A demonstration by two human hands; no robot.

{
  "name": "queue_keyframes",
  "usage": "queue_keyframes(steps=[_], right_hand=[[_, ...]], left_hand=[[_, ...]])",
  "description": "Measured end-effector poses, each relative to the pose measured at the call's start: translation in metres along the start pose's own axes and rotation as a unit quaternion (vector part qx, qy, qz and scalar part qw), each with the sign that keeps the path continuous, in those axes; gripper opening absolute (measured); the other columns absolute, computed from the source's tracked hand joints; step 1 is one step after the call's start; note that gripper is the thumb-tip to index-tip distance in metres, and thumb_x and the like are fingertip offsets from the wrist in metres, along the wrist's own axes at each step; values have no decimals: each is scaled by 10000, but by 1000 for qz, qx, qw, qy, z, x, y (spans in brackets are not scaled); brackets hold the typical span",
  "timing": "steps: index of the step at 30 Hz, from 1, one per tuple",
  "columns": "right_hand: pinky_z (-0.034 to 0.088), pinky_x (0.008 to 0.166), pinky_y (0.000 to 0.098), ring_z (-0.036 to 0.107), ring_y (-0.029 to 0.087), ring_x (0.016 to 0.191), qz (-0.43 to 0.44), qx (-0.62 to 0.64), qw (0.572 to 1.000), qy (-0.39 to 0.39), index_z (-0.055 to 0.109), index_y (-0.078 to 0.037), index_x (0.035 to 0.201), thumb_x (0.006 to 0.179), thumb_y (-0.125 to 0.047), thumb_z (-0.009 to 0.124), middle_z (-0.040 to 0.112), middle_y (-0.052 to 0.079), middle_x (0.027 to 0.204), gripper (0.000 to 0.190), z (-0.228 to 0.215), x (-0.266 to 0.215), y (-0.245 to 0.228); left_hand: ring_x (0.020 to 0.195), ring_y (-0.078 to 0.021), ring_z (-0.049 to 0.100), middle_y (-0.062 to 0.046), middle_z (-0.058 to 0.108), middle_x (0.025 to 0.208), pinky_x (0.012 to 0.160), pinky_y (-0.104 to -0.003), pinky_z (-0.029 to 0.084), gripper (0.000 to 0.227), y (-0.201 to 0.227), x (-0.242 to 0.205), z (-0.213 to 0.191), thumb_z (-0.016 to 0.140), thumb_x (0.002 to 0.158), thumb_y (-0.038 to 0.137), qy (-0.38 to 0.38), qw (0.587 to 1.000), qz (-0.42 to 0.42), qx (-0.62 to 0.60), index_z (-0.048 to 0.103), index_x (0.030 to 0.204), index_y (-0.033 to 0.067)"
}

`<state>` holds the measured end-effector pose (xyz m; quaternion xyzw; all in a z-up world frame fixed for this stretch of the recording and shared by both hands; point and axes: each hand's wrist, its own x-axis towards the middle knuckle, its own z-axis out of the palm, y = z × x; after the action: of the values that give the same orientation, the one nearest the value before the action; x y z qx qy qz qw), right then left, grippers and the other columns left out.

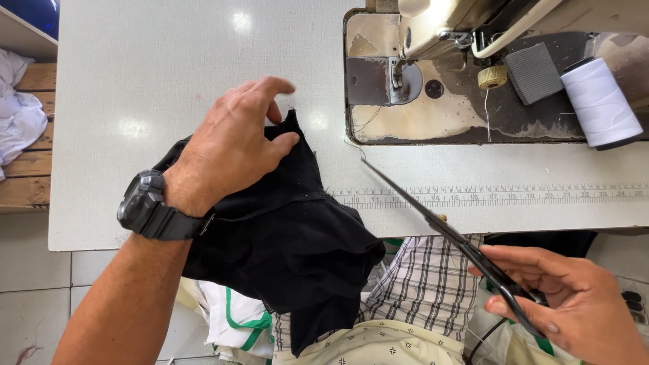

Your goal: The person is using an industrial sewing machine to reinforce seams on a black garment and then trimming the excess thread with scissors.

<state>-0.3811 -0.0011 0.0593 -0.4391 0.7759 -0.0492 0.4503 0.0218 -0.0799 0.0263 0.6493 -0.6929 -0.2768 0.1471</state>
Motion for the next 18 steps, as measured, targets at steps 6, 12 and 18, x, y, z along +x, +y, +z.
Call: queue_keyframes(steps=[6, 12, 18], right_hand=[[733, 1191, 472, 883, 347, 1199, -2, 38, 999, 33, 831, 6, 1333, 711, 321, 842, 916, 212, 1225, 698, -11, 0, 1], [670, 1113, 448, 739, 299, 1050, -11, -19, 988, 155, 786, -49, 1384, 843, 48, 878, 831, 162, 1160, 558, -6, -12, -28], [617, 1121, 380, 779, 194, 1270, -507, -313, 759, 262, 826, -86, 1361, 997, -142, 878, 831, 22, 1332, 372, -23, 89, 69]], left_hand=[[922, -182, 687, -29, 752, 1137, 793, -349, 571, 139, 5, 1, -15, 743, 995, 206, -26, 994, -49, -97, 775, 1128, 180], [859, -126, 703, 11, 809, 975, 795, -286, 600, 129, 23, -10, -36, 788, 1021, 252, -3, 985, -129, -113, 848, 1069, 148], [536, -65, 407, 61, 482, 591, 495, -247, 354, 173, 29, -19, -40, 722, 1054, 238, -1, 964, -196, -179, 785, 946, 119]])
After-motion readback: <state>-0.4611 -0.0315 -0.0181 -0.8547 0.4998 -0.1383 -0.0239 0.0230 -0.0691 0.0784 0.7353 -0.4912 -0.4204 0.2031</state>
